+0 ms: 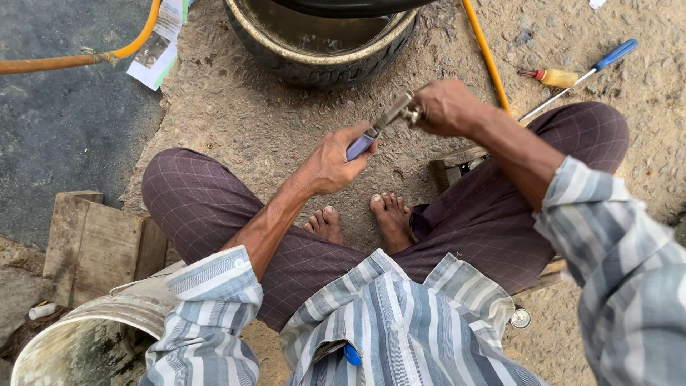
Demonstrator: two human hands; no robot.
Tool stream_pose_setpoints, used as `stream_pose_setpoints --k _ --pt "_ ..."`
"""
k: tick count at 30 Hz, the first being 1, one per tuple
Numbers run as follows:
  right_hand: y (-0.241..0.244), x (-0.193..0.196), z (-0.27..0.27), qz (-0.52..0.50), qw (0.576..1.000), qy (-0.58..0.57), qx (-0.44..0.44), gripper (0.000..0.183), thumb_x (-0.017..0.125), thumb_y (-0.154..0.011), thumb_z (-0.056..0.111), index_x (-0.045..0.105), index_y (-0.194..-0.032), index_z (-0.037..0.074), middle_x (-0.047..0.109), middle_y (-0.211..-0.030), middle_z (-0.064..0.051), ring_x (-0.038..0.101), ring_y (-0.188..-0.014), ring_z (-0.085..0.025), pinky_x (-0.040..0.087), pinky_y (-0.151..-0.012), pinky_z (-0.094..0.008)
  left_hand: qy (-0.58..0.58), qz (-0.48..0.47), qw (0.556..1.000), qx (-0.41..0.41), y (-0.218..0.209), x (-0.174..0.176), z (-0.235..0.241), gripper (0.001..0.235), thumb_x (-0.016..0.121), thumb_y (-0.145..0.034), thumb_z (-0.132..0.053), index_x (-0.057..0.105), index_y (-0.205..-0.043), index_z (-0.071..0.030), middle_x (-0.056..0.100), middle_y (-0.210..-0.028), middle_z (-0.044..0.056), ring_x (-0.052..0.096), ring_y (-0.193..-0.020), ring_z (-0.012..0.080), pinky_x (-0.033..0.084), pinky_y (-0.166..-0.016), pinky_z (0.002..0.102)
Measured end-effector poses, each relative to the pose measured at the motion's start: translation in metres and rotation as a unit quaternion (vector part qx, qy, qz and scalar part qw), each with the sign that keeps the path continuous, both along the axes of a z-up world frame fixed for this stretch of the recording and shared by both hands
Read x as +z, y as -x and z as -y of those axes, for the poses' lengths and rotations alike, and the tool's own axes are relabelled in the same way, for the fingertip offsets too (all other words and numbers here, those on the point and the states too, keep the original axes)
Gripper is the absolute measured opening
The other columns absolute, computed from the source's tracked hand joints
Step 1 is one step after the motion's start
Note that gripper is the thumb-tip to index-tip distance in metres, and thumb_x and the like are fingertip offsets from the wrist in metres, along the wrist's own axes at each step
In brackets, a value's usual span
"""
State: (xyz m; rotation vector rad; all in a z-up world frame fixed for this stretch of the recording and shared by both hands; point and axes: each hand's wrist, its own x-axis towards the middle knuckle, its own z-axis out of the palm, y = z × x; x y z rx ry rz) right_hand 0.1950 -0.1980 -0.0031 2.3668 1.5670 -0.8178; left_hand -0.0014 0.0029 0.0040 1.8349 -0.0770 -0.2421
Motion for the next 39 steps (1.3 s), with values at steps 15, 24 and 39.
stream_pose_setpoints --k 15,24,39 --pt "-0.041 0.065 -0.021 0.352 0.921 -0.062 0.157 0.052 0.063 -0.094 0.028 0.056 -0.145 0.037 0.076 -0.103 -0.003 0.071 -0.093 -0.015 0.054 -0.086 -0.036 -0.082 0.014 0.995 0.057 -0.007 -0.004 -0.001 0.014 0.055 -0.086 -0.006 0.057 -0.1 -0.003 0.058 -0.071 0.006 0.056 -0.059 0.0151 0.047 -0.057 0.047" --pt "-0.018 0.1 0.046 0.033 0.937 -0.079 -0.338 0.029 0.054 -0.108 0.03 0.061 -0.117 0.003 0.064 -0.084 -0.01 0.063 -0.068 -0.018 0.052 -0.053 -0.032 -0.113 -0.036 0.985 0.128 0.003 -0.004 -0.021 0.026 0.06 -0.086 -0.013 0.056 -0.111 -0.005 0.057 -0.085 0.007 0.059 -0.076 0.0216 0.05 -0.065 0.044" --pt "0.068 0.166 0.01 -0.078 0.901 -0.318 -0.285 0.022 0.061 -0.104 0.01 0.076 -0.118 0.002 0.057 -0.061 -0.005 0.044 -0.048 -0.01 0.031 -0.042 -0.03 -0.189 0.104 0.957 0.192 0.0 -0.011 -0.025 0.042 0.071 -0.09 -0.009 0.056 -0.129 -0.007 0.053 -0.09 0.01 0.062 -0.073 0.0168 0.054 -0.055 0.034"
